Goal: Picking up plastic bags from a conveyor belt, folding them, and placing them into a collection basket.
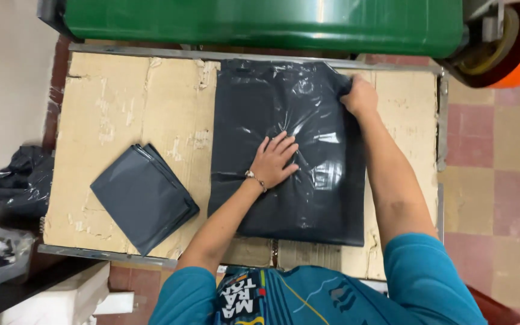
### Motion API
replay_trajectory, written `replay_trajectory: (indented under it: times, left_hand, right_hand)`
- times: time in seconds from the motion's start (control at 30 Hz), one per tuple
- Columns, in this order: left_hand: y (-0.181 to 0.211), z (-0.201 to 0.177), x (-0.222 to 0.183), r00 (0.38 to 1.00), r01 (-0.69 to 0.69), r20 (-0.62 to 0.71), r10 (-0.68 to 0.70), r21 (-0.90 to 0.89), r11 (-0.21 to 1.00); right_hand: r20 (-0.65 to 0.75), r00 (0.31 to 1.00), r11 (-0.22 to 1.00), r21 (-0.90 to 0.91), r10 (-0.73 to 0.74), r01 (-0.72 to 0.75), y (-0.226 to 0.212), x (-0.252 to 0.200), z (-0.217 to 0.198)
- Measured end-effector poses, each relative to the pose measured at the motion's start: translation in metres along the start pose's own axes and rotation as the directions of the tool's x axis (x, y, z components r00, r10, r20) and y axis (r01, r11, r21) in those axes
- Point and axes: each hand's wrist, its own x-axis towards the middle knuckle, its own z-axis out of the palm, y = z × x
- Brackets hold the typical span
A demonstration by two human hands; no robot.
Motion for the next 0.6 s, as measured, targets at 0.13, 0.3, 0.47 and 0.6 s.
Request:
replay_trajectory:
  times: [0.13, 0.3, 0.47, 0.6]
  left_hand:
    - [-0.035, 0.020, 0.006, 0.964, 0.228, 0.031, -0.264, -0.604, 0.764]
    - [-0.124, 0.057, -0.004, 0.779, 0.461, 0.591, -0.209, -0.767, -0.446]
    - [-0.097, -0.087, -0.028, 0.594, 0.544, 0.682, -0.427, -0.731, -0.412]
    - [-0.091, -0.119, -0.058, 0.458, 0.614, 0.716, -0.527, -0.684, -0.395]
  right_hand:
    - [-0.388, 0.920, 0.980, 0.156, -0.053, 0.122, -0.016, -0.052, -0.020]
    - [-0.634, 0.749, 0.744, 0.405, -0.191, 0.532, -0.051, -0.225, -0.104]
    - [-0.518, 0.827, 0.806, 0.382, -0.219, 0.453, -0.052, -0.359, -0.070]
    - [-0.441, 0.882, 0.896, 0.307, -0.166, 0.322, -0.040, -0.400, -0.019]
